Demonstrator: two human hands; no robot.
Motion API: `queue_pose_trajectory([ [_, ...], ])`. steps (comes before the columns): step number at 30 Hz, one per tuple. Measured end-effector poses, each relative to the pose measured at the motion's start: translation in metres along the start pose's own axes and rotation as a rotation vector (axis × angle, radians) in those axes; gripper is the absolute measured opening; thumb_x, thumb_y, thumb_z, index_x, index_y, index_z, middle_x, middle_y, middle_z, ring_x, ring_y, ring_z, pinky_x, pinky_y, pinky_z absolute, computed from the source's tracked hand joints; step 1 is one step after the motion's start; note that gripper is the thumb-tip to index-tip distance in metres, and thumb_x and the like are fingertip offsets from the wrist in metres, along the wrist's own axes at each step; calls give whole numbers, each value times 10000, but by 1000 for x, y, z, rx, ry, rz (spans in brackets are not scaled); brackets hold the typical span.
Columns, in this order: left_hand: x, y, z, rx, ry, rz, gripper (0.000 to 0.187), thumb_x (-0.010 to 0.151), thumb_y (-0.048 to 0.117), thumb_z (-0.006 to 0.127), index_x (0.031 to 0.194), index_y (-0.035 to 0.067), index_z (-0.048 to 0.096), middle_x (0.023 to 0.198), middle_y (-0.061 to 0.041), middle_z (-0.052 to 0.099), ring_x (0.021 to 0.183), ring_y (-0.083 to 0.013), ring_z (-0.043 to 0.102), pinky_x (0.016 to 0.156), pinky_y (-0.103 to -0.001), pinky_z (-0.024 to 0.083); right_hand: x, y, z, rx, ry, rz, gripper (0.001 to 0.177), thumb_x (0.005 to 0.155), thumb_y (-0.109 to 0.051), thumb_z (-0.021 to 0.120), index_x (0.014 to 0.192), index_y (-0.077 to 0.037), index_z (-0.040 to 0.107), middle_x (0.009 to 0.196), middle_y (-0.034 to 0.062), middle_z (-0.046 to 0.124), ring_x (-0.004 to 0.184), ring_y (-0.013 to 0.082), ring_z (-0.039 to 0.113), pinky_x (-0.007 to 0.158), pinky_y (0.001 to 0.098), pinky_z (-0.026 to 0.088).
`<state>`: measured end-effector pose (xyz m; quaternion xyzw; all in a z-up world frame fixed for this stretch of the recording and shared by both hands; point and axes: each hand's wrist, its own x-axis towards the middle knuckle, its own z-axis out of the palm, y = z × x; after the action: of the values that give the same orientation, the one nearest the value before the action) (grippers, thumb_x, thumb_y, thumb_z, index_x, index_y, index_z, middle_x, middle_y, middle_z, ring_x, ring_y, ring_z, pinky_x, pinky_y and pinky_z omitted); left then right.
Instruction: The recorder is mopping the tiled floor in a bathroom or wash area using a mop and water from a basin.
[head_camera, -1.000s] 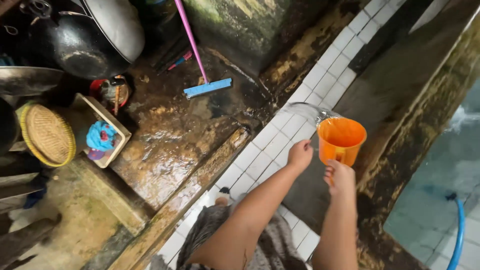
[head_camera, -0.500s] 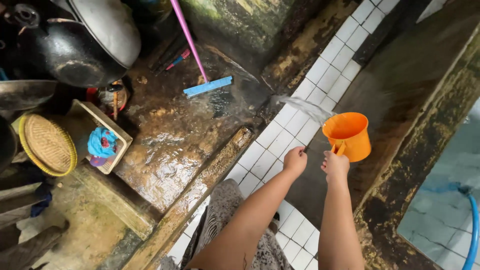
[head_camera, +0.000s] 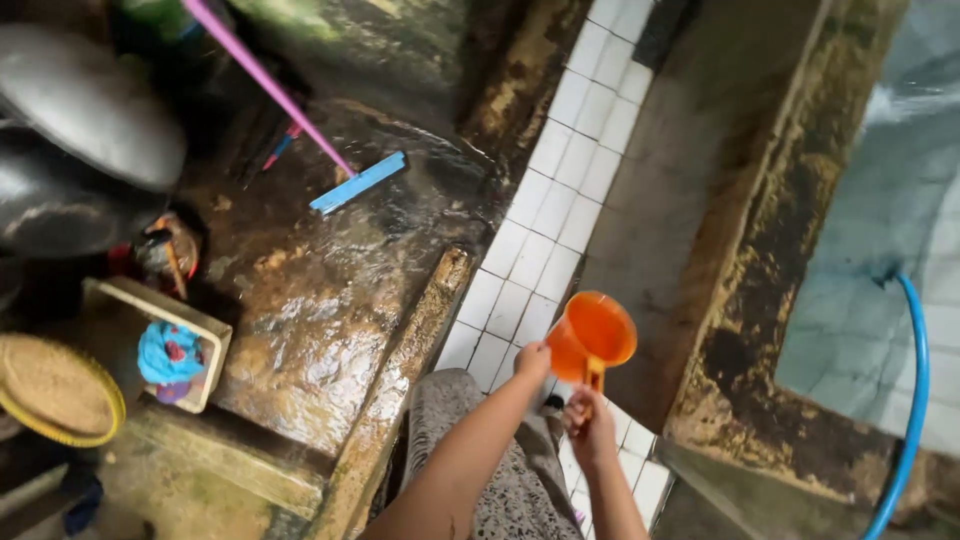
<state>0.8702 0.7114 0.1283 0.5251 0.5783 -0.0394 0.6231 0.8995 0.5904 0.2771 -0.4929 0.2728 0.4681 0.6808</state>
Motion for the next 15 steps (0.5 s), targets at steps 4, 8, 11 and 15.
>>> queue_pose_trajectory([
  [4,-12,-21,-5,33,-87,-96,335,905,278,536,1036,69,763,985,-191,757,924,-367,732,815,-463,551,29,35,-29,105,74,131,181,918,-240,553,909,-60,571,659,-22,433,445,70,360,368,233,246],
  [8,8,-1,-7,73,-170,-101,339,907,300,552,1046,58,746,996,-195,753,928,-360,731,807,-477,552,155,41,-61,117,26,337,115,936,-164,538,858,-83,515,629,-13,464,412,71,360,342,223,258],
  [11,20,19,-20,93,-144,-68,356,909,333,579,1026,46,752,1008,-207,755,929,-361,726,816,-478,552,230,17,-27,9,44,397,91,933,-112,522,844,-96,513,597,-8,480,386,71,345,317,220,239],
  [15,35,68,-29,89,-20,-35,375,951,317,504,1033,54,759,1052,-202,742,949,-362,703,840,-461,546,347,-28,-18,62,108,438,200,910,-97,518,760,-124,388,548,-52,294,377,84,282,317,240,217],
])
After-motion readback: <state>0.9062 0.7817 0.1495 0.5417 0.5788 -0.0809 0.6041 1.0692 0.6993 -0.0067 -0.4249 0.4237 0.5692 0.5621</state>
